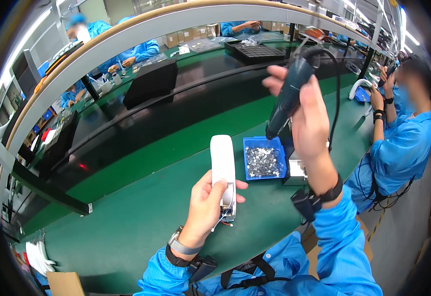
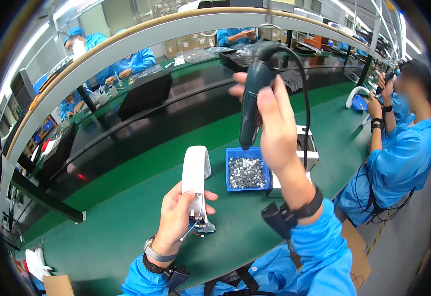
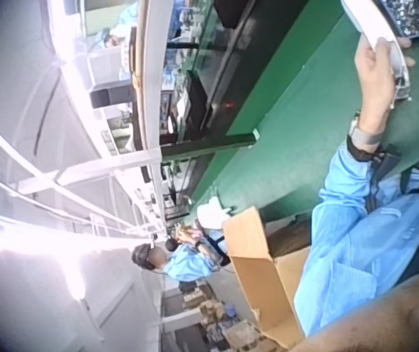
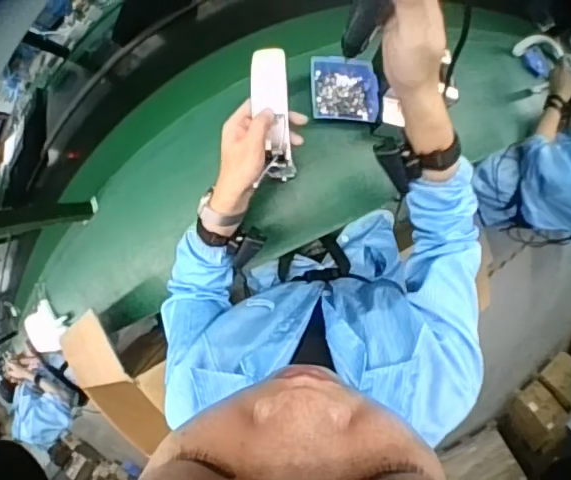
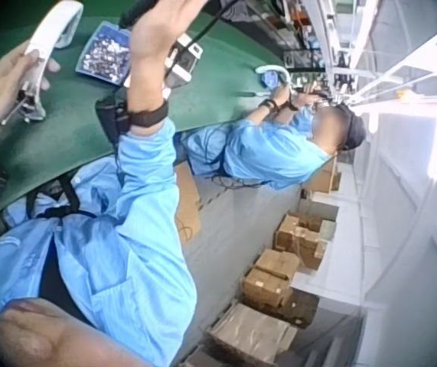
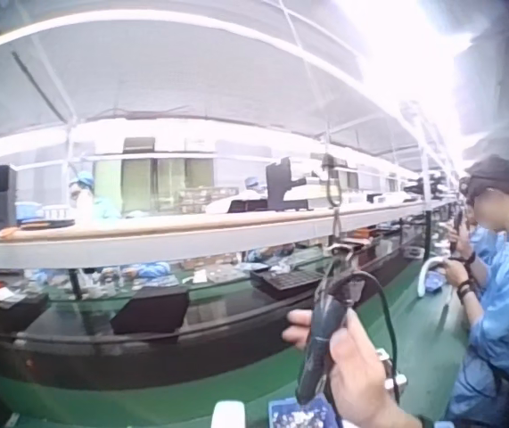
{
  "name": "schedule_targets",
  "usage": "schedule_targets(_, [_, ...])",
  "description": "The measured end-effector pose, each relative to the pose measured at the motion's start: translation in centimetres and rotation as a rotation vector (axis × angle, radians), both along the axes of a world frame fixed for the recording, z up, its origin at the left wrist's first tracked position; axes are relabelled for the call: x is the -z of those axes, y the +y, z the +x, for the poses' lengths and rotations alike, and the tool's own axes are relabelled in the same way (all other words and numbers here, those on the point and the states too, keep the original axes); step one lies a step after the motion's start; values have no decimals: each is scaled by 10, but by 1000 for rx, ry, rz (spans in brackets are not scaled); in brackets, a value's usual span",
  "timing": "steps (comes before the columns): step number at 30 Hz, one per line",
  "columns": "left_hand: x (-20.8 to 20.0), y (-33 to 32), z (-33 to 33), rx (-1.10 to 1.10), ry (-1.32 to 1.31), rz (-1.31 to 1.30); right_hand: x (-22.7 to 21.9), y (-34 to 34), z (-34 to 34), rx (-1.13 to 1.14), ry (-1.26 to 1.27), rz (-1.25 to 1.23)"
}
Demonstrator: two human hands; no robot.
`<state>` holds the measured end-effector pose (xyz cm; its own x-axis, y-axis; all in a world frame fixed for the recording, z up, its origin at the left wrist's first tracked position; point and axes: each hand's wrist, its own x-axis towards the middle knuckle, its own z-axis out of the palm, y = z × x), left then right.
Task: Assembling plastic product housings using electronic components and pneumatic tools at a factory workstation.
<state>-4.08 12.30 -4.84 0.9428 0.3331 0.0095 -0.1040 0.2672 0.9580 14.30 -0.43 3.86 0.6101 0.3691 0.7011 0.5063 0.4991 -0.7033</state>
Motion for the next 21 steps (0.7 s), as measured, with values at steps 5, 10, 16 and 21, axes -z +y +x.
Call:
schedule_targets(5, [-1,0,-2,-9,41,-10,-12,-22,24,-142,138,-152])
schedule_targets(10, [-2,-4,2,-3,53,-70,-6,-82,43,-33,243,-262])
schedule_targets(16, [-4,6,-2,27,119,-69,46,-108,31,281,44,-118])
schedule_targets(21, [1,-17,12,-65,55,-16,75,-109,12,359,167,20])
